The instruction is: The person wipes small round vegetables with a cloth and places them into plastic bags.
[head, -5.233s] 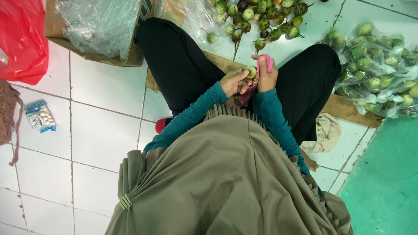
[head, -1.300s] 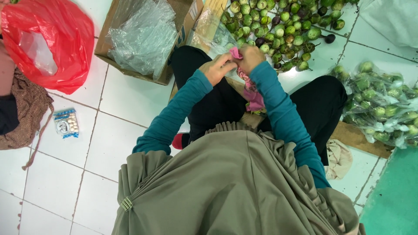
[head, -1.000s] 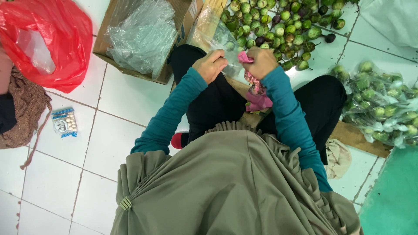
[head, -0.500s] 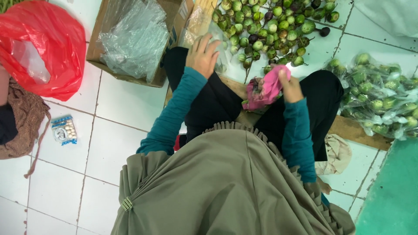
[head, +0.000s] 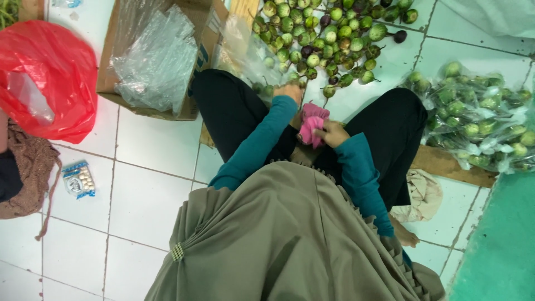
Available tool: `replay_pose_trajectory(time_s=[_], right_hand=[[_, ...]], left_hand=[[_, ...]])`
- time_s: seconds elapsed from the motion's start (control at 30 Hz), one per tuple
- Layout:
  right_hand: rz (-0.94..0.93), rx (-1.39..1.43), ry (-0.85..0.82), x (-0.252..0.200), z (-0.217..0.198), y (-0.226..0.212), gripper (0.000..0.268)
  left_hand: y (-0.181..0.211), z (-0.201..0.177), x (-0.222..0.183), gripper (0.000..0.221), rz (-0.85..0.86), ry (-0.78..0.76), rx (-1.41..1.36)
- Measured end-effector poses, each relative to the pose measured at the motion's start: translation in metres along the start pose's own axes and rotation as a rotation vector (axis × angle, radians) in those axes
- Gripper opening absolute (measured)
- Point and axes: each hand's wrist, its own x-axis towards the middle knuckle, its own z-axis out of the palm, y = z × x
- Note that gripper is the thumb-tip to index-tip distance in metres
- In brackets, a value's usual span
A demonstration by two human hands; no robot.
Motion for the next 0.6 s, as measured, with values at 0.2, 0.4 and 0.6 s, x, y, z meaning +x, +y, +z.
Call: replay_pose_trajectory(time_s=[0.2,0.4,0.6], right_hand=[[0.123,0.025,0.222,0.001,-0.016,-0.038,0.039],[0.101,0.079,0.316,0.001,-0.016,-0.054,0.025],[0.041,0.117,0.455,0.0,-0.021,-0.06,0.026]], left_hand=[[0.027,0.004,-0.022,0.046,-0.03,0.32,0.177],[0.019,0.044,0.012,0.042,0.005,0.426,0.131],[0.012,0.021,-0.045,0.045,0.326,0.508,-0.982]])
